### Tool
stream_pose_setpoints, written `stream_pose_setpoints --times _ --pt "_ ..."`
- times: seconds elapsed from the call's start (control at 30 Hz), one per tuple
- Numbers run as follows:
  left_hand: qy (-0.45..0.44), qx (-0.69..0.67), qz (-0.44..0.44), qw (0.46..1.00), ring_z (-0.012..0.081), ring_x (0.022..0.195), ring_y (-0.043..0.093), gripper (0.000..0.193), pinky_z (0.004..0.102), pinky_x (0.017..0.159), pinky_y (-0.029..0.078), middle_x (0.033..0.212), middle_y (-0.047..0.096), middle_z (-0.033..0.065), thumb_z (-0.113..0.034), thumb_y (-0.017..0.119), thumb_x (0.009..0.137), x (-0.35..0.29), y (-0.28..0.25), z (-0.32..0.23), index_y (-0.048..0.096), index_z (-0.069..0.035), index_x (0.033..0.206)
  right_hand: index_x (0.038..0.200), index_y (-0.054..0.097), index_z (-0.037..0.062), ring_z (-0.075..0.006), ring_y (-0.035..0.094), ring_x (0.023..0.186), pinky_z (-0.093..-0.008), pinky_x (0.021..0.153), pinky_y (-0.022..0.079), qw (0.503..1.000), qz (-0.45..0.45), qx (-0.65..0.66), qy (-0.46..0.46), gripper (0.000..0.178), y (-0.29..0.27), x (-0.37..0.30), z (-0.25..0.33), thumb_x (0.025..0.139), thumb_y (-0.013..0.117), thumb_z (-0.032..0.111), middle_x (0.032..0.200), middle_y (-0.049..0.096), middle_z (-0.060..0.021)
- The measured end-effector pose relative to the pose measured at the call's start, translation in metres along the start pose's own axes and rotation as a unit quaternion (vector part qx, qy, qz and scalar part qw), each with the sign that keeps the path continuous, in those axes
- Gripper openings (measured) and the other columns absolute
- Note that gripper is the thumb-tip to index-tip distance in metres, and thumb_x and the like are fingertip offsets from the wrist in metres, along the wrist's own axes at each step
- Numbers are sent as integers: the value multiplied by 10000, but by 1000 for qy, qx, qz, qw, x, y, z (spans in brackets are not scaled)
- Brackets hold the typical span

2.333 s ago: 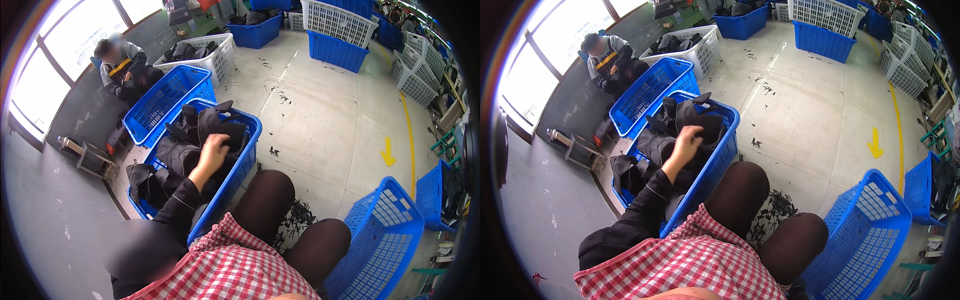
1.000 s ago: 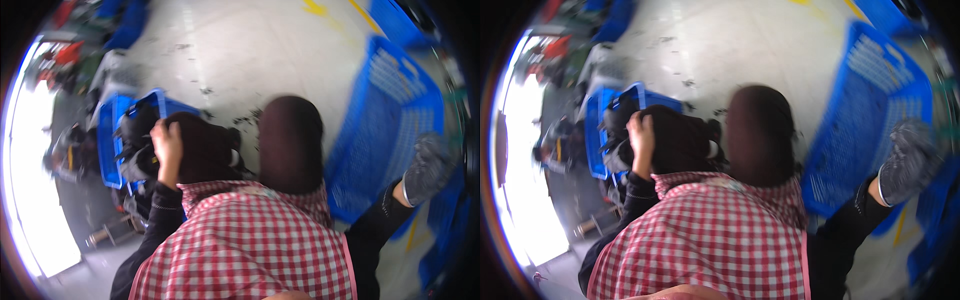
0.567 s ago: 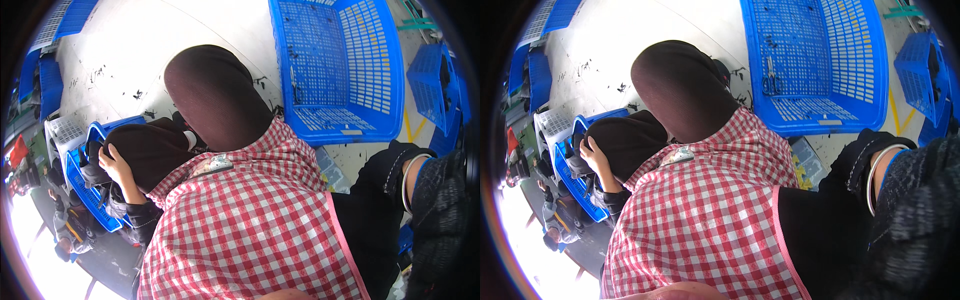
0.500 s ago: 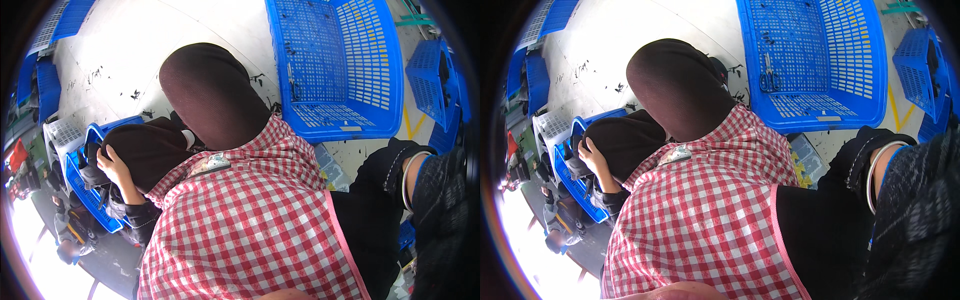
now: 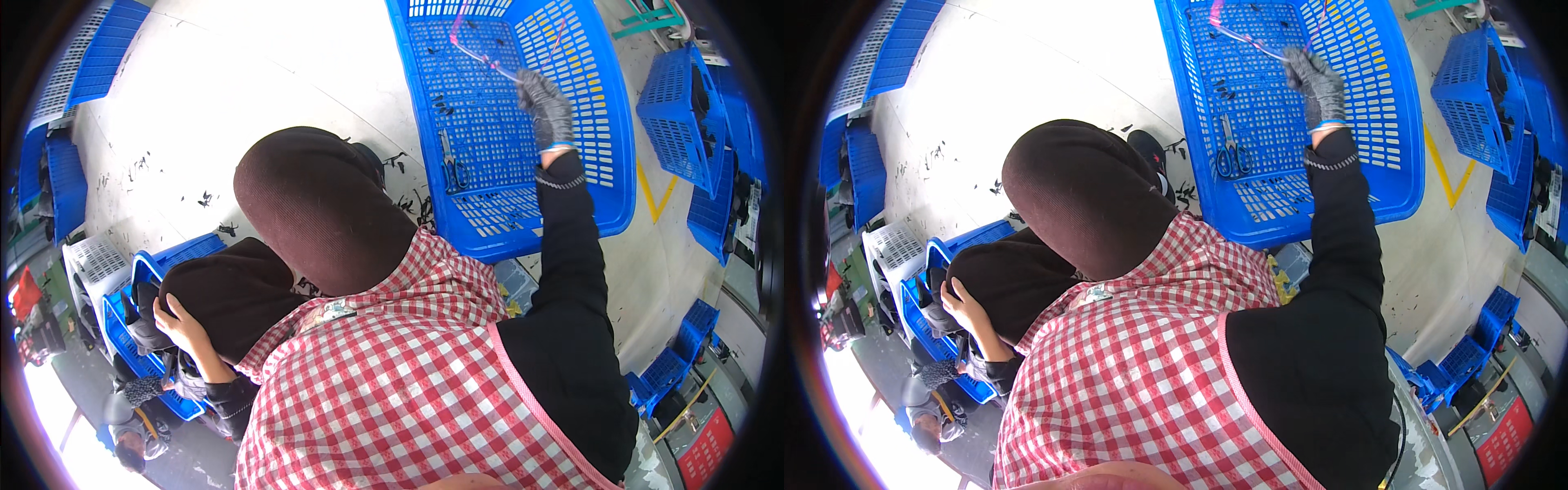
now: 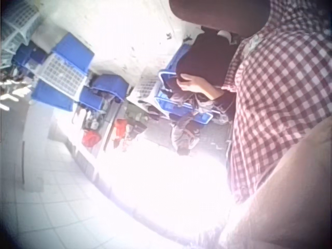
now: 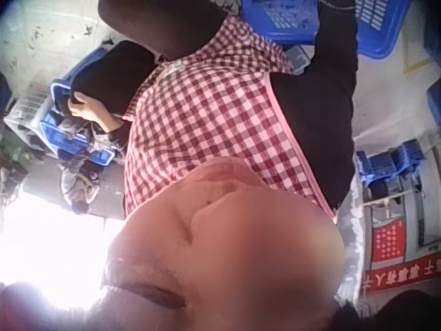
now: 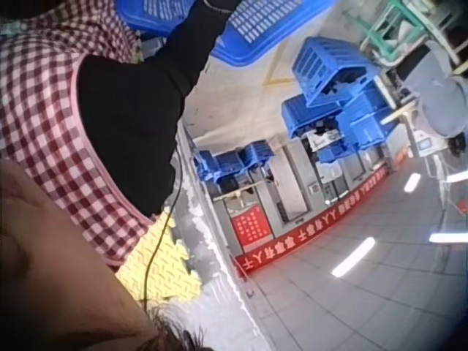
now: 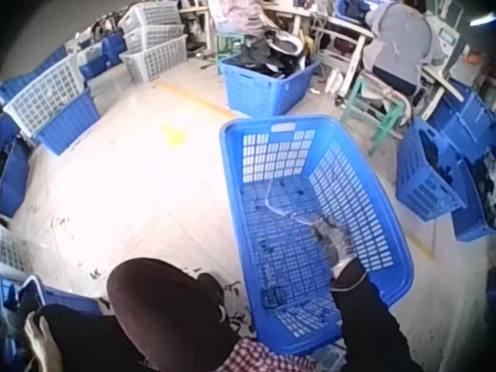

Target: The person trims excess fabric from black shoe uppers using shears, working one at a time while seated on the floor. After trimming, they place the finished uppers into a blue basket and briefly write on a paper before moving the basket.

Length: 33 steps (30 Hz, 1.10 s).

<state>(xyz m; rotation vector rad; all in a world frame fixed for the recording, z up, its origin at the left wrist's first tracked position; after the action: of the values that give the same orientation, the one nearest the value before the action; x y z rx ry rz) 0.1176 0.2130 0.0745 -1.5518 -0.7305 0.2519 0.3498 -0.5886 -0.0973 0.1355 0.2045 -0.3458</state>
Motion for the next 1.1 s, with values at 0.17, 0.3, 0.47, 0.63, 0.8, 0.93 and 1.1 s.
stream_pose_setpoints --times 0.17,0.3,0.47,0.63,0.8,0.93,1.1 --pt "-3 -15 4 1000 458 1259 523 591 496 1074 423 1371 526 293 -469 504 1058 -1 -8 -2 522 6 1411 1100 689 93 -136 614 711 -299 581 466 938 -129 91 308 217 -115 12 -269 984 714 275 858 677 -9" --pt "-15 -10 6 1000 437 1282 511 578 478 1101 394 1390 523 287 -447 500 1065 -2 -10 -3 518 17 1410 1075 676 69 -196 673 723 -325 581 532 898 -169 156 375 144 -132 -30 -390 986 660 181 929 729 -77" --pt "-10 -25 17 1000 430 1288 513 550 465 1113 379 1394 540 276 -424 500 1069 -7 -1 -9 528 11 1404 1008 676 103 -198 667 709 -327 557 529 861 -234 232 388 74 -130 -52 -427 976 666 168 888 713 -45" --pt "8 -31 4 999 421 1294 519 533 456 1121 374 1394 555 264 -417 507 1066 -7 6 -19 543 2 1394 1041 662 81 -275 689 763 -419 624 567 937 -192 18 293 125 -175 -28 -502 971 665 185 916 722 -105" --pt "-18 -43 -9 999 422 1279 519 516 473 1101 402 1371 541 264 -391 523 1065 0 10 -28 522 -13 1416 1072 638 78 -307 661 714 -453 609 563 944 -34 -309 115 225 -200 44 -524 979 676 279 853 694 -124" --pt "-5 -42 -29 999 416 1214 556 451 466 1040 447 1319 576 236 -335 591 1031 0 7 -40 552 -42 1371 1064 634 72 -321 652 719 -475 616 557 978 -107 -18 180 229 -203 44 -405 963 672 275 846 681 -130" --pt "-31 -78 -72 994 417 1186 582 455 457 1011 475 1278 578 214 -330 634 994 -6 -2 -42 557 -57 1350 1064 633 54 -347 655 769 -513 655 560 962 -171 117 176 216 -172 -1 -208 934 657 225 886 678 -149"
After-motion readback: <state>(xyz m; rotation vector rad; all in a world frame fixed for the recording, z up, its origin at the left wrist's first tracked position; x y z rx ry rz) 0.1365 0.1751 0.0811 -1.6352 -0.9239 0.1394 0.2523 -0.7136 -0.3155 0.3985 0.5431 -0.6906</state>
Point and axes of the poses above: each hand's wrist, its own x-axis towards the middle knuckle, its own y-axis out of the palm, z = x × y, the point moved 9 cm from there along x, towards the middle knuckle
